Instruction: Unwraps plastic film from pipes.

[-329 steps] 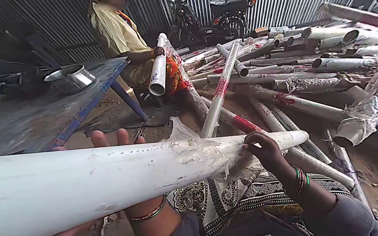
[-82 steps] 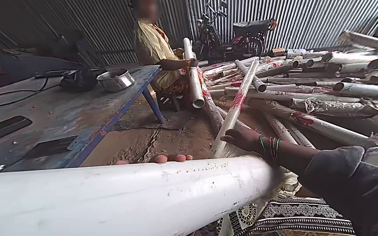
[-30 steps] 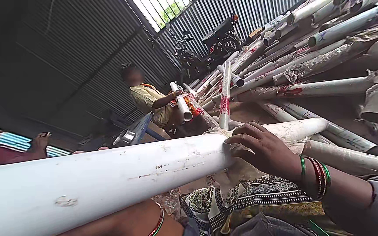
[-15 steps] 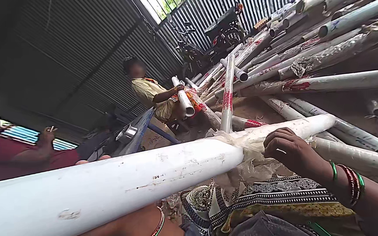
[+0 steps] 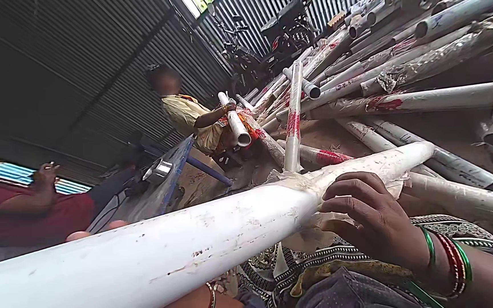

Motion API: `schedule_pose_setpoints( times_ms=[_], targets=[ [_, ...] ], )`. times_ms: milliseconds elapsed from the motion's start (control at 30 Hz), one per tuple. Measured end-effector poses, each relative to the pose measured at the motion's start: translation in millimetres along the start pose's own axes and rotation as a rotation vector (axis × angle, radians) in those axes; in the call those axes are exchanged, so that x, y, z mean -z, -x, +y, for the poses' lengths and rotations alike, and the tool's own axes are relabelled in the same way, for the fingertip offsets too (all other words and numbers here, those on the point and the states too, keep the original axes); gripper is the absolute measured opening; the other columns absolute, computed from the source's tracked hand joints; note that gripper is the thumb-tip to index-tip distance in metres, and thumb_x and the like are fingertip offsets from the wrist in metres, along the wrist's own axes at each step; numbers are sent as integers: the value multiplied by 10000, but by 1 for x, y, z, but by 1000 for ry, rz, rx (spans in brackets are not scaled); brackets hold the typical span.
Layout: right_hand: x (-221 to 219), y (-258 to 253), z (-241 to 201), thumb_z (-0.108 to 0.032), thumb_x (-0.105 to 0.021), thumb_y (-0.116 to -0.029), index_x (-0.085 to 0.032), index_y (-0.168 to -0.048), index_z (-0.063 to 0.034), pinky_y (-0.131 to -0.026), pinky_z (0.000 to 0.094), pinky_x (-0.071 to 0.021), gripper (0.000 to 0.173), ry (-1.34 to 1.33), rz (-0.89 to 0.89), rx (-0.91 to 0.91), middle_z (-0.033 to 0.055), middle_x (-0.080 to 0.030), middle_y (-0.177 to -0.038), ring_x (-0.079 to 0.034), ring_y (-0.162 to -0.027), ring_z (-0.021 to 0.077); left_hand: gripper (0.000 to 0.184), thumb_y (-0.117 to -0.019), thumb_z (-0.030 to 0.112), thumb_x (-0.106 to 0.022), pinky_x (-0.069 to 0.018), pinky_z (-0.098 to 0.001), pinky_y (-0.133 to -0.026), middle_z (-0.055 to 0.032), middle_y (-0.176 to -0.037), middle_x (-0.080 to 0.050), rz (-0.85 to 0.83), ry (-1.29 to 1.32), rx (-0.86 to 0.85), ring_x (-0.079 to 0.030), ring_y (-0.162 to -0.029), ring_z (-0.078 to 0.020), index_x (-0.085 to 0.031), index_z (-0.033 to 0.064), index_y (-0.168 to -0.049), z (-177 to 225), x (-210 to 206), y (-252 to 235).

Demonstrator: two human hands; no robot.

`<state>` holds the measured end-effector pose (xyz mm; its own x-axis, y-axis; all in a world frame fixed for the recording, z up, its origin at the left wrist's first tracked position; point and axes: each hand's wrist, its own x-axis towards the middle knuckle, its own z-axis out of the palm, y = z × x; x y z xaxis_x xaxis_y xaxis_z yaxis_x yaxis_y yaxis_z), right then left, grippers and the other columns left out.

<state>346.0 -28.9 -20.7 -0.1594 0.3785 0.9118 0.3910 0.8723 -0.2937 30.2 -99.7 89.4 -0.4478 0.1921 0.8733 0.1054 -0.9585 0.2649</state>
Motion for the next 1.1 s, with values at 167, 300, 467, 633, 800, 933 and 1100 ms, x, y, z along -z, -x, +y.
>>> schedule_pose_setpoints(
  times_ms=[167,300,467,633,800,933,1100],
  targets=[
    [-27,-5,-13,-374,-577,-1020,-635,-1068,-204,-1003,378,-424,186,48,-21,56,15,-681,-1032,-603,-1119,207,903,-960,557,-512,-443,-418,-1107,-300,-1394,-510,-44,10,24,-510,-1351,-326,-302,-212,-1384,12,3,9],
    [-30,-4,-16,-299,-542,-1050,-616,-1035,-205,-1009,359,-404,121,65,6,83,5,-663,-1016,-594,-1088,182,530,-990,249,-531,-465,-303,-1065,-257,-1251,-589,282,31,136,-584,-1258,-240,-415,-201,-1246,35,-57,11],
    [-30,-8,-18,-225,-529,-1044,-624,-1028,-159,-1010,365,-387,117,173,22,172,27,-671,-1011,-598,-1060,192,1032,-887,714,-504,-401,-451,-1145,-275,-1467,-469,-102,65,17,-449,-1408,-356,-322,-130,-1453,2,23,17],
    [-17,-28,-8,-226,-560,-1020,-613,-982,-145,-1004,334,-389,104,95,158,48,21,-681,-1012,-589,-1125,149,1107,-868,772,-473,-388,-471,-1144,-299,-1454,-472,-115,66,33,-463,-1385,-375,-308,-150,-1457,-1,50,16],
    [13,-32,14,-222,-534,-1041,-661,-959,-65,-965,310,-444,219,63,175,-120,56,-686,-1008,-607,-1061,125,1189,-788,860,-497,-287,-476,-1211,-214,-1593,-348,-283,215,148,-319,-1490,-365,-259,-13,-1560,-9,80,15],
    [15,-1,29,-267,-510,-1042,-680,-904,-53,-911,338,-466,306,162,104,-230,74,-704,-910,-650,-954,145,1183,-811,824,-511,-278,-457,-1215,-221,-1588,-347,-298,239,130,-321,-1487,-347,-232,-52,-1556,-13,85,17],
    [23,26,42,-217,-631,-967,-613,-968,-28,-878,249,-496,191,147,120,-419,98,-666,-984,-622,-977,91,1023,-859,705,-543,-421,-453,-1123,-255,-1416,-525,-42,116,53,-501,-1358,-340,-374,-130,-1425,-12,45,21]
  ],
)
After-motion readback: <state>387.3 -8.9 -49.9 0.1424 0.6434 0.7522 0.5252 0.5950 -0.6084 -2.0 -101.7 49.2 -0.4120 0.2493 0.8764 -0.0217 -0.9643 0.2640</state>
